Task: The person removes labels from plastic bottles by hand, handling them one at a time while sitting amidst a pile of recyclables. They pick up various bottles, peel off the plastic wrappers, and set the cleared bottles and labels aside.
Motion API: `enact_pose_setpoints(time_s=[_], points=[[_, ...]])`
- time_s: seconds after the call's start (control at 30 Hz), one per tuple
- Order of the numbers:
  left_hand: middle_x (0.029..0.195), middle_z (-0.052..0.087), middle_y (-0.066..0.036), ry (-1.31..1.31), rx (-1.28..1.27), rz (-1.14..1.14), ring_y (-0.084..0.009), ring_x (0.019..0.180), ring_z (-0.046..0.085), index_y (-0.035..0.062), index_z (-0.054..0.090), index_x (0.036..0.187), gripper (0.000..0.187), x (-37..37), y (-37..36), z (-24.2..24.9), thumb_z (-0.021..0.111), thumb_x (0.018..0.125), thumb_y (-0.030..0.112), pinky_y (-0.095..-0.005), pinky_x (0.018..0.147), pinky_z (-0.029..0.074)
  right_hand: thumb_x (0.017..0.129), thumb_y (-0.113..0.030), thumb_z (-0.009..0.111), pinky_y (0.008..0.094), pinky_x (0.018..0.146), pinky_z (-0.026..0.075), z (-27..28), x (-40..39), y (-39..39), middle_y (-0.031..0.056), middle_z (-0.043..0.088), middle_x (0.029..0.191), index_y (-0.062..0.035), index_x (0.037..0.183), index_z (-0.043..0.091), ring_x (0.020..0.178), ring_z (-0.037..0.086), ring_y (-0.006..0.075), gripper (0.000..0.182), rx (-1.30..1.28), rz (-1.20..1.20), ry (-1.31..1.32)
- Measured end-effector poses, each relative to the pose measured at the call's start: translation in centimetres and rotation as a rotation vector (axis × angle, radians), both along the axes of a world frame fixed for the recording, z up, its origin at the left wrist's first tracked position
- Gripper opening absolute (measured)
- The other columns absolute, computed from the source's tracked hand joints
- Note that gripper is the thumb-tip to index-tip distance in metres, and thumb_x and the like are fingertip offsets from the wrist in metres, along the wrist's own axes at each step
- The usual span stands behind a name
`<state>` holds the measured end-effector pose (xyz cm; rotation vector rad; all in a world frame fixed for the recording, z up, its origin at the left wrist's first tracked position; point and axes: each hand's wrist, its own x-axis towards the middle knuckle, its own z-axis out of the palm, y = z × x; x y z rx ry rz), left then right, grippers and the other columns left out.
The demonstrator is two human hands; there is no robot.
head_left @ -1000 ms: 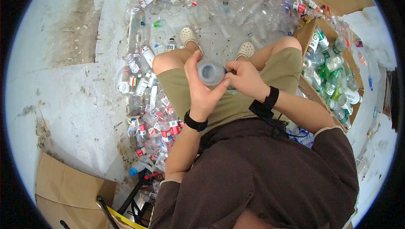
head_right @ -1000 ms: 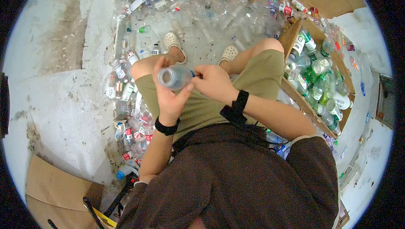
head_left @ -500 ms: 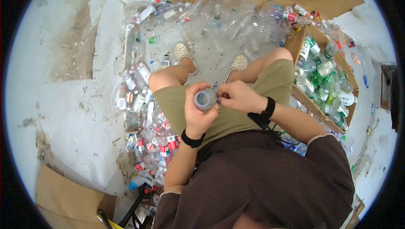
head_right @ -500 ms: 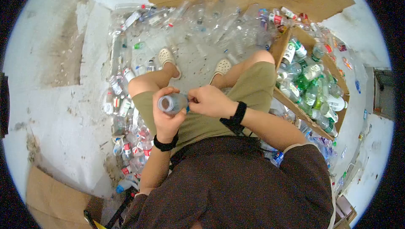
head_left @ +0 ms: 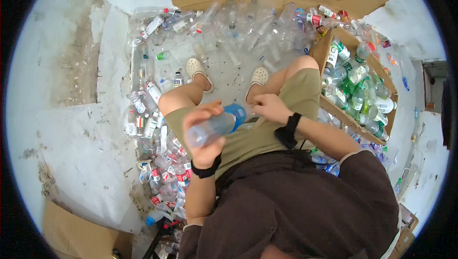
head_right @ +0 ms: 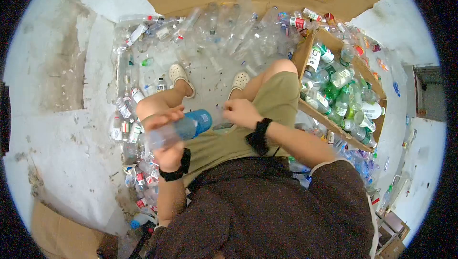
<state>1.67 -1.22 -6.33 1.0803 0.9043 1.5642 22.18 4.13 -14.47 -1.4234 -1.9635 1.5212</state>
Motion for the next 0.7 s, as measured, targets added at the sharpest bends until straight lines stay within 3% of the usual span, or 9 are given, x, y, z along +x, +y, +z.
enact_pose_setpoints(time_s=[0.07,0.1,0.17,0.23,0.27,0.37,0.5,0.63,0.7], points=[[0.105,0.053,-0.014,0.143,0.213,-0.057,-0.0265,0.102,0.052,0.0039,0.048,0.107,0.052,-1.1,1.1,2.3,0.063,0.057,0.003,-0.0466,0.1,0.031,0.073,-0.021,0.058,0.0399,0.056,0.044,-0.4,1.0,0.6,0.0155,0.057,0.062,-0.001,0.076,0.059,0.058,0.056,0.0331,0.021,-0.017,0.046,-0.076],[0.105,0.054,-0.014,0.304,0.101,-0.055,-0.0264,0.102,0.051,0.0039,0.049,0.107,0.052,-1.6,0.9,2.0,0.063,0.057,0.005,-0.0444,0.099,0.032,0.076,-0.021,0.057,0.0384,0.059,0.044,1.4,0.8,0.4,0.0135,0.059,0.069,-0.0018,0.083,0.06,0.063,0.057,0.0299,0.021,-0.119,0.023,-0.003],[0.105,0.055,-0.013,0.28,0.074,-0.088,-0.0262,0.101,0.051,0.0041,0.05,0.107,0.051,-0.7,0.9,0.7,0.063,0.057,0.005,-0.0426,0.098,0.032,0.079,-0.021,0.057,0.0369,0.061,0.045,4.4,-0.2,1.1,0.0115,0.061,0.076,-0.0027,0.09,0.061,0.068,0.058,0.0267,0.021,-0.211,0.025,0.094],[0.105,0.055,-0.013,0.269,0.055,-0.118,-0.026,0.101,0.051,0.0043,0.05,0.106,0.051,-0.4,1.0,0.1,0.063,0.057,0.005,-0.0408,0.097,0.033,0.087,-0.025,0.055,0.0333,0.076,0.045,6.0,-1.4,2.2,0.0103,0.06,0.103,-0.003,0.114,0.055,0.092,0.056,0.0205,0.035,0.132,0.11,0.308],[0.105,0.055,-0.012,0.182,0.05,-0.181,-0.0259,0.1,0.051,0.0049,0.051,0.105,0.05,0.0,1.0,-0.1,0.064,0.056,0.006,-0.0395,0.095,0.034,0.087,-0.025,0.055,0.0333,0.076,0.045,5.8,-1.6,2.2,0.0103,0.06,0.103,-0.003,0.114,0.055,0.092,0.056,0.0205,0.035,0.136,0.126,0.32],[0.105,0.055,-0.013,-0.058,0.013,-0.277,-0.0256,0.099,0.051,0.0059,0.052,0.104,0.051,-0.6,0.9,-1.0,0.065,0.054,0.008,-0.0377,0.093,0.037,0.093,-0.032,0.05,0.0303,0.097,0.037,5.6,-1.9,1.8,0.0106,0.048,0.127,0.0036,0.135,0.034,0.115,0.044,0.017,0.058,-0.381,0.394,0.519],[0.103,0.055,-0.014,-0.393,-0.14,-0.353,-0.0246,0.099,0.051,0.0066,0.052,0.104,0.055,-1.4,0.4,-0.8,0.066,0.051,0.01,-0.037,0.089,0.04,0.092,-0.028,0.052,0.0301,0.1,0.033,6.0,-2.4,0.8,0.0081,0.044,0.129,0.0004,0.137,0.032,0.118,0.04,0.0167,0.057,-0.449,0.399,0.549],[0.101,0.055,-0.014,-0.434,-0.136,-0.393,-0.0243,0.099,0.052,0.0061,0.051,0.104,0.056,-1.7,1.0,-1.2,0.064,0.05,0.007,-0.0365,0.089,0.04,0.086,-0.017,0.052,0.029,0.101,0.031,5.3,-3.1,0.8,0.0075,0.044,0.127,0.0,0.134,0.036,0.118,0.039,0.0158,0.053,-0.541,0.334,0.595],[0.096,0.058,-0.015,-0.407,-0.156,-0.379,-0.0282,0.097,0.054,0.0067,0.053,0.101,0.058,-1.5,1.0,-1.7,0.068,0.046,0.015,-0.0411,0.107,0.022,0.078,-0.009,0.048,0.0279,0.101,0.029,5.7,-3.6,0.3,0.0063,0.045,0.123,0.0002,0.128,0.04,0.118,0.039,0.0154,0.052,-0.563,0.24,0.6]])
